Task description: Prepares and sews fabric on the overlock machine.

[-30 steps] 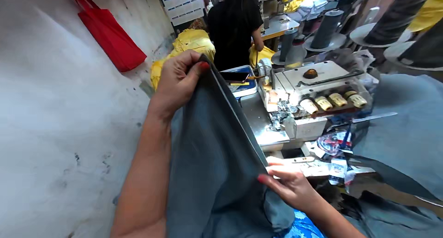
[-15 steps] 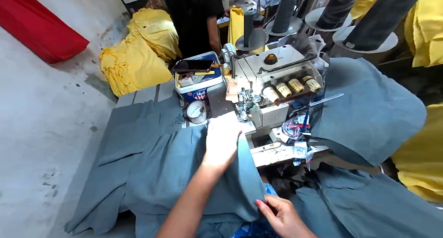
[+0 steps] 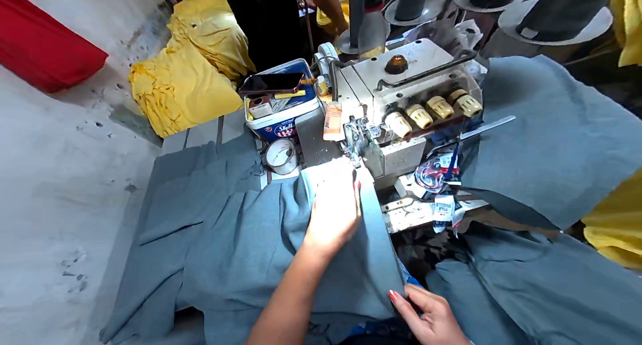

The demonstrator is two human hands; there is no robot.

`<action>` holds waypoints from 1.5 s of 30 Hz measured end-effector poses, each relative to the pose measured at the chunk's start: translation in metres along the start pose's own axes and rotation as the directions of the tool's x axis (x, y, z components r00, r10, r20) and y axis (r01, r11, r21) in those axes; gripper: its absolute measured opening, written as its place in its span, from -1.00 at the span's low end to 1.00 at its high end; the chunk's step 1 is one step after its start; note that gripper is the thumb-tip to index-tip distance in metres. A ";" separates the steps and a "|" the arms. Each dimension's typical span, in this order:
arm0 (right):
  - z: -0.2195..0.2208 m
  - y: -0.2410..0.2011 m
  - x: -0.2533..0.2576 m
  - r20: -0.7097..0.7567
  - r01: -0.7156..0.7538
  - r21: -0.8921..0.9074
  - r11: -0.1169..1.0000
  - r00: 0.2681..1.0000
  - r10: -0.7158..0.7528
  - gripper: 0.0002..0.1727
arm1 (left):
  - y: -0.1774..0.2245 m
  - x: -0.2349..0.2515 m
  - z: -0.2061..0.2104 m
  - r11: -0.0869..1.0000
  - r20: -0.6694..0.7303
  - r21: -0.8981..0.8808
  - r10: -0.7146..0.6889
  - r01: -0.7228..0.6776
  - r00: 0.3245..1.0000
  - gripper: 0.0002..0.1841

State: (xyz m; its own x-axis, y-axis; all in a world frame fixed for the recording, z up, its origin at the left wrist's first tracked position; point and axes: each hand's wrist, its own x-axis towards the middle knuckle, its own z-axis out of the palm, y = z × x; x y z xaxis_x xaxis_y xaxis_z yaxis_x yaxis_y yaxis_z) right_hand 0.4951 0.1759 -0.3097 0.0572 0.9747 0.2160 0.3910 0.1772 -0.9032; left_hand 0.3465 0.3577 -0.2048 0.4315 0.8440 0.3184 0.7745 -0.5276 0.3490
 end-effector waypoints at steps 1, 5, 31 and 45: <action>0.002 0.004 0.006 -0.023 0.026 0.009 1.000 0.999 -0.026 -0.60 | -0.007 0.006 -0.002 1.000 0.007 -0.011 0.012 -0.012 1.000 -0.56; 0.007 0.011 0.038 -0.069 0.063 0.104 0.993 0.996 -0.056 -0.58 | -0.027 0.040 -0.013 0.996 0.075 -0.065 -0.051 0.056 0.996 -0.61; 0.005 0.041 0.003 0.078 0.468 -0.314 0.826 0.880 -0.468 -0.48 | -0.071 -0.309 -0.032 0.726 0.048 -0.221 -0.659 0.651 0.751 -0.72; -0.027 -0.042 -0.027 0.072 0.250 0.070 0.966 0.964 -0.255 -0.68 | -0.078 -0.304 -0.076 0.764 0.017 -0.423 -0.530 0.487 0.848 -0.84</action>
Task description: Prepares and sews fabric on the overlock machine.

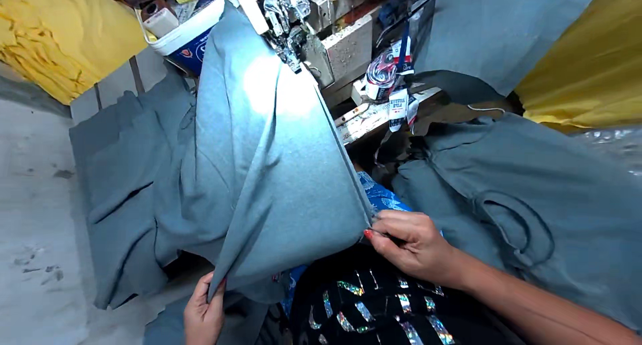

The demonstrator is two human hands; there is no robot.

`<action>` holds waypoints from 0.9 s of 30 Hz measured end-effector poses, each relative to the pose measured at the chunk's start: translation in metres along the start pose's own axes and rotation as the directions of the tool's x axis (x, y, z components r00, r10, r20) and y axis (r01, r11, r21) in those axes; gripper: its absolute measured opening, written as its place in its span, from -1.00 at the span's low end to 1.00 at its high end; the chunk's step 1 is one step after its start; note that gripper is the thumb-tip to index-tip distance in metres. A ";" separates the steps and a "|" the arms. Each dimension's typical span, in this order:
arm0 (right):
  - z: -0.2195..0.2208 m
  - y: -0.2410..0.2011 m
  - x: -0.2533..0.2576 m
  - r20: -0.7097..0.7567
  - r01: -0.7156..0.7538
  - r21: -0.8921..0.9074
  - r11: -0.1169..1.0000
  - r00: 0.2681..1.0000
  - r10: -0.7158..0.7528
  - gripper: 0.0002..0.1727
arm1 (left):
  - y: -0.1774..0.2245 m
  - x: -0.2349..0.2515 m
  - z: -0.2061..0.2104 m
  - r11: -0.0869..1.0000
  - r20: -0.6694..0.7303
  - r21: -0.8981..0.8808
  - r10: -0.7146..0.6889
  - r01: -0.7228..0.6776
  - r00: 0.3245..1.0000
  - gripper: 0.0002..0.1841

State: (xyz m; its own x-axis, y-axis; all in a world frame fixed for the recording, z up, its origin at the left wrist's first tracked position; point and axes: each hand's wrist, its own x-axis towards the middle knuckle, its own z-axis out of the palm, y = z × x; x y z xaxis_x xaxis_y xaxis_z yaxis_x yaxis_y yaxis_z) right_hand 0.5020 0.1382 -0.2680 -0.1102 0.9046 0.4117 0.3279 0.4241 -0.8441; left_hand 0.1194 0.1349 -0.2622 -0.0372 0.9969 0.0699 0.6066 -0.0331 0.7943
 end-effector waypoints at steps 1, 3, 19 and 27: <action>0.001 -0.001 0.000 -0.016 -0.003 0.005 1.000 1.000 0.003 -0.68 | 0.001 0.000 -0.001 1.000 -0.003 -0.016 -0.003 0.003 1.000 -0.85; 0.004 0.000 -0.002 -0.053 -0.035 0.029 0.999 0.998 0.037 -0.70 | 0.002 -0.001 -0.001 1.000 0.000 -0.027 -0.014 0.014 1.000 -0.85; 0.015 0.030 0.023 -0.185 -0.158 0.207 0.966 0.963 0.197 -0.89 | 0.035 0.004 -0.031 0.994 0.054 -0.014 0.111 -0.110 0.992 -0.88; 0.016 0.045 0.100 -0.250 -0.056 0.177 0.983 0.963 0.100 -0.89 | 0.058 0.068 -0.047 0.942 0.010 0.141 0.308 -0.306 0.951 -0.87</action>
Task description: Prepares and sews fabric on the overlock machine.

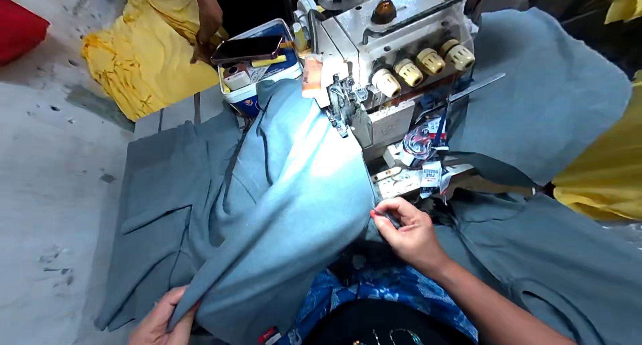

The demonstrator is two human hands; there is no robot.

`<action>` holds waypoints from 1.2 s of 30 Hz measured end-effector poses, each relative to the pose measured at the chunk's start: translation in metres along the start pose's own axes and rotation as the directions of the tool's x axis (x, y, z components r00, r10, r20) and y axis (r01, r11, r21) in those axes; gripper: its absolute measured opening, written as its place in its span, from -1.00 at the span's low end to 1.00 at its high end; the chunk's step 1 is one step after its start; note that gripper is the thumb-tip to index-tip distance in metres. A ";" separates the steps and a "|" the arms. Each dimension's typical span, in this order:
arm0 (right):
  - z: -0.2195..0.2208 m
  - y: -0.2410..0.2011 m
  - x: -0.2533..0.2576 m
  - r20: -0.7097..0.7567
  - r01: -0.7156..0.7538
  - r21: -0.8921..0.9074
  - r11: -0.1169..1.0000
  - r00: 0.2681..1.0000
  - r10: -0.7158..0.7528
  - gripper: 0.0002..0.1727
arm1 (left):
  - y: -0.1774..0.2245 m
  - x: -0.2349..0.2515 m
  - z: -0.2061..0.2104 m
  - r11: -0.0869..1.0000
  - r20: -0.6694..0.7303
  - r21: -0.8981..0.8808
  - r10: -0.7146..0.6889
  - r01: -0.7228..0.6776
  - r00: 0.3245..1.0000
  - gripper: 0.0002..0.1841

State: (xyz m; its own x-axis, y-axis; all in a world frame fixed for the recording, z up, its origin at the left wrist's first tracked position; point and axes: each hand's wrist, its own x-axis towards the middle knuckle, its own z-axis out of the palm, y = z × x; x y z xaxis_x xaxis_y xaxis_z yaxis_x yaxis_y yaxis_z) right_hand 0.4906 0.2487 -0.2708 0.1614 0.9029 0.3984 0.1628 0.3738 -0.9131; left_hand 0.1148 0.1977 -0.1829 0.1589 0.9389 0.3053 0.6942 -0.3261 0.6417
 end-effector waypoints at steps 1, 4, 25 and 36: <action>0.003 0.001 0.009 -0.009 0.003 0.009 1.000 1.000 -0.003 -0.89 | 0.000 0.010 -0.002 1.000 -0.007 0.008 0.019 -0.019 1.000 -0.86; 0.010 0.004 0.035 -0.034 0.015 0.006 1.000 0.999 -0.015 -0.90 | 0.001 0.040 -0.008 0.998 -0.024 0.035 0.052 -0.051 0.998 -0.84; -0.032 -0.022 0.106 0.331 -0.663 0.119 0.739 0.729 0.600 -0.57 | 0.016 0.076 0.107 0.823 0.024 0.458 0.367 -0.336 0.930 -0.80; -0.017 -0.007 0.042 0.298 -0.467 0.073 0.881 0.853 0.428 -0.83 | 0.019 0.240 0.074 0.611 0.409 0.739 -0.074 -0.283 0.910 -0.85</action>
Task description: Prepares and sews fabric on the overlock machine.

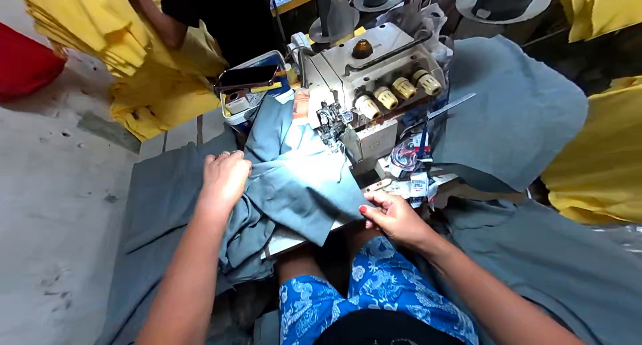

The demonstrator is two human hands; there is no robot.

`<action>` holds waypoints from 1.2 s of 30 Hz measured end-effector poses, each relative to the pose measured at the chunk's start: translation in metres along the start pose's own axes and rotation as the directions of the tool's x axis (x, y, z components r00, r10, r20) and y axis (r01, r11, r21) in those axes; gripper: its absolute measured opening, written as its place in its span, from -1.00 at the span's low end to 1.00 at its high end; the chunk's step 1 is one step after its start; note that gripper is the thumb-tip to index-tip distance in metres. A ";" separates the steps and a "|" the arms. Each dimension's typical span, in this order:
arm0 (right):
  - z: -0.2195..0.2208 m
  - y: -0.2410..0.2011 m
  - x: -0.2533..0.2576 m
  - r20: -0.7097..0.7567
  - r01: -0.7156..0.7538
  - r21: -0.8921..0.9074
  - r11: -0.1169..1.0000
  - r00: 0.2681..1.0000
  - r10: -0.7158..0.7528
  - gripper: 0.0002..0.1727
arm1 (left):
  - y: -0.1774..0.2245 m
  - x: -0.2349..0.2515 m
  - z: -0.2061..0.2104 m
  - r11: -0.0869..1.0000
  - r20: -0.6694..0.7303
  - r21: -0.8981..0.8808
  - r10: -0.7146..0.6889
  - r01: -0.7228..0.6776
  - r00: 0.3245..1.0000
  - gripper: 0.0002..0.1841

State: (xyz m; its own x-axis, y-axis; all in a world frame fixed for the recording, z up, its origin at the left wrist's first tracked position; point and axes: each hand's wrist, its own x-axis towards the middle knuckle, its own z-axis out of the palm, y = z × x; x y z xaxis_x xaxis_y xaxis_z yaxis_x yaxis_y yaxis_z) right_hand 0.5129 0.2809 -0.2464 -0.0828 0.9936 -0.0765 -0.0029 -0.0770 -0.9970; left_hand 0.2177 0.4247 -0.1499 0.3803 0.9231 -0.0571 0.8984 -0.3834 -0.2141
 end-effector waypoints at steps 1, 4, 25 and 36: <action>0.000 0.000 -0.002 -0.010 0.002 -0.008 1.000 1.000 -0.002 -0.77 | 0.013 -0.004 -0.003 0.996 0.002 -0.031 -0.089 0.089 0.996 -0.81; 0.000 0.005 -0.010 -0.083 0.103 -0.128 0.986 0.990 -0.114 -0.57 | 0.059 -0.038 0.011 0.942 -0.397 -0.324 -0.223 0.091 0.890 -0.63; -0.003 0.016 -0.018 -0.163 0.379 -0.207 0.902 0.896 -0.413 -0.83 | 0.104 -0.108 0.089 0.002 -0.019 -1.000 -0.644 -0.023 0.764 -0.94; 0.007 -0.001 -0.028 -0.289 0.314 -0.092 0.945 0.900 -0.327 -0.84 | 0.109 -0.111 0.081 0.192 -0.339 -0.938 -0.687 -0.290 0.642 -0.64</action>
State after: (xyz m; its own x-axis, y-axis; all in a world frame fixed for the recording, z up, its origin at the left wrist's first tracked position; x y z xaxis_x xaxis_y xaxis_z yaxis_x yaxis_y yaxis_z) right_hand 0.5085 0.2522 -0.2429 0.2144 0.9429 0.2550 0.0631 0.2471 -0.9669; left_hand 0.2558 0.2827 -0.2462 -0.2985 0.8463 0.4413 0.2678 -0.3695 0.8898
